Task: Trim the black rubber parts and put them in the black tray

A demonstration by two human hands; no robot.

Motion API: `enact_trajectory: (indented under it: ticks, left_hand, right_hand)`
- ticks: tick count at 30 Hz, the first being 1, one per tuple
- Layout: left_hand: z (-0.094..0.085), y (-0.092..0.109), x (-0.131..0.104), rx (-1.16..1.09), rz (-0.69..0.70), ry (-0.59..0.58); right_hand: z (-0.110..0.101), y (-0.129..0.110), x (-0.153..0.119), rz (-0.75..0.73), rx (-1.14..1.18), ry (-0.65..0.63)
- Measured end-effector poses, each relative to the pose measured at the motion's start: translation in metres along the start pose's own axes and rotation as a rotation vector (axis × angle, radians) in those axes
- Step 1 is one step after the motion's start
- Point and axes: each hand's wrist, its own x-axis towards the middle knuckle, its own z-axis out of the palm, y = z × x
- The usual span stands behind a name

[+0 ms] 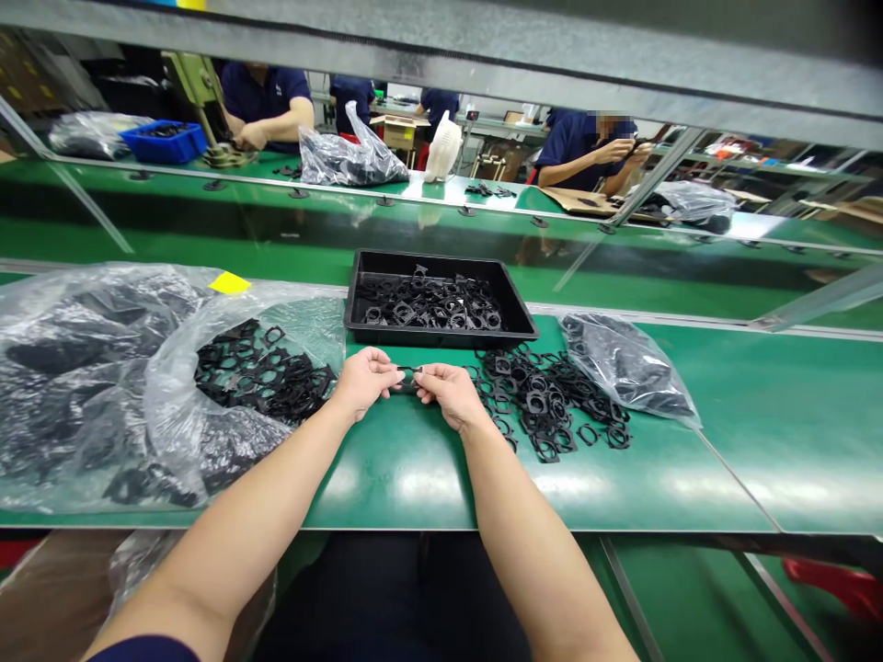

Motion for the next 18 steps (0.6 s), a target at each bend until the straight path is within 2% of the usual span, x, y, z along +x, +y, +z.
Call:
enact_trajectory:
  ticks: [5,8,10,14,16,18]
  left_hand:
    - [0.000,-0.005,-0.001,0.080,0.008,-0.023]
    - [-0.002,-0.009,-0.001,0.167,0.098,0.002]
    - [-0.003,-0.011,0.001,0.197,0.177,0.053]
    - [-0.006,-0.012,0.004,0.215,0.209,0.117]
    - [-0.006,-0.012,0.005,0.232,0.200,0.116]
    - [-0.006,-0.013,0.004,0.249,0.201,0.104]
  right_hand:
    - [-0.005,-0.003,-0.002,-0.005,-0.107,-0.020]
    - [-0.010,-0.010,-0.002,0.041,-0.224,-0.030]
    - [-0.014,-0.016,-0.001,0.028,-0.202,0.005]
    - [-0.019,-0.023,0.006,-0.246,0.056,0.217]
    - [-0.021,-0.019,0.009,-0.304,-0.078,0.343]
    - [-0.025,-0.012,0.011,-0.336,-0.408,0.460]
